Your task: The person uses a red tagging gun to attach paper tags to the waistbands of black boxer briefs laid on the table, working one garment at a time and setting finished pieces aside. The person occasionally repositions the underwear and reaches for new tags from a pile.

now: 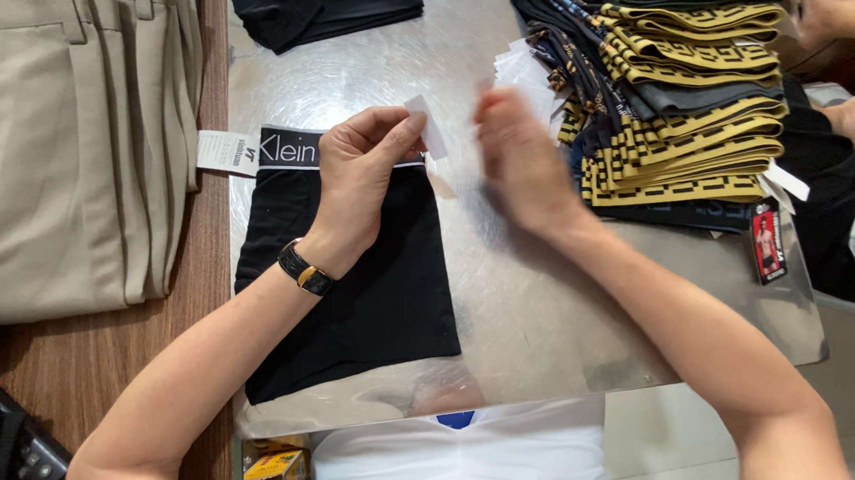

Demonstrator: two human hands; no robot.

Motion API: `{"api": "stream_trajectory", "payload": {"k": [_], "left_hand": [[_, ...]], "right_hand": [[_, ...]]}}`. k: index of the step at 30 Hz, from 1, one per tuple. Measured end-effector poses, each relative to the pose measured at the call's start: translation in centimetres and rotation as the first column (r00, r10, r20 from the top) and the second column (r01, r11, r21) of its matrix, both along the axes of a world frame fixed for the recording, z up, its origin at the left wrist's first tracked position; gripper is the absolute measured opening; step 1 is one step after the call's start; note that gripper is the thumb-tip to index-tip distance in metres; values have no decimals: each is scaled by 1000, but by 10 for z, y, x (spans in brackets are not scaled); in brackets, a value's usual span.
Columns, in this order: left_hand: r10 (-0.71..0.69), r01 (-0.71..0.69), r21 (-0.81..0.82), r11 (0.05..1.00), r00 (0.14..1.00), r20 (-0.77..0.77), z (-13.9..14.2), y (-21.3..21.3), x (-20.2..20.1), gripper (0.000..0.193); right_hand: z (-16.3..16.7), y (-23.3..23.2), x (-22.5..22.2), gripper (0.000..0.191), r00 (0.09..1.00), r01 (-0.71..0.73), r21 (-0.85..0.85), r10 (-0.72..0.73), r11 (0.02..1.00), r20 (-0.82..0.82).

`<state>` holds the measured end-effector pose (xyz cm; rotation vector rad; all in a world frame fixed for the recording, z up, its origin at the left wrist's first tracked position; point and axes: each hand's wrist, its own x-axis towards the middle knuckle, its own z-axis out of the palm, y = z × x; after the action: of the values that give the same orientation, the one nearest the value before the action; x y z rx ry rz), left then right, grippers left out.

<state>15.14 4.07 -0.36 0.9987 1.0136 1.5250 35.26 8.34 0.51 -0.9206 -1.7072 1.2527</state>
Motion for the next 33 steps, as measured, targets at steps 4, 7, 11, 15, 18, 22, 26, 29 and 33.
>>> {"api": "stream_trajectory", "payload": {"k": [4,7,11,15,18,22,26,29,33], "left_hand": [[-10,11,-24,1000,1000,22,-2,-4,0,14],[-21,22,-10,1000,1000,17,-1,-8,0,14],[-44,46,14,999,988,-150,0,-13,2,16],[-58,57,-13,998,984,-167,1,-11,5,16],[-65,65,-7,998,993,-94,0,-8,3,14],[-54,52,-22,998,996,-71,-5,-8,2,11],[-78,75,54,996,995,56,-13,-7,-2,13],[-74,70,71,995,996,46,-17,-5,-6,16],[-65,59,51,997,989,130,-19,0,-10,22]], "right_hand": [[36,16,79,31,924,82,-49,-94,995,-371],[68,13,185,40,565,-41,-146,-97,988,-819],[66,-1,259,53,-338,-306,-371,-465,877,-819],[50,-18,253,33,154,-200,-283,-256,938,-954],[53,-28,198,29,502,40,-347,-319,937,-804],[42,-26,102,29,928,-15,-160,-46,987,-370],[19,-16,30,25,938,-308,-260,246,915,-245],[8,-2,-4,26,956,-287,-195,267,938,-119],[-4,3,-21,24,965,-256,-23,253,967,-68]]}}
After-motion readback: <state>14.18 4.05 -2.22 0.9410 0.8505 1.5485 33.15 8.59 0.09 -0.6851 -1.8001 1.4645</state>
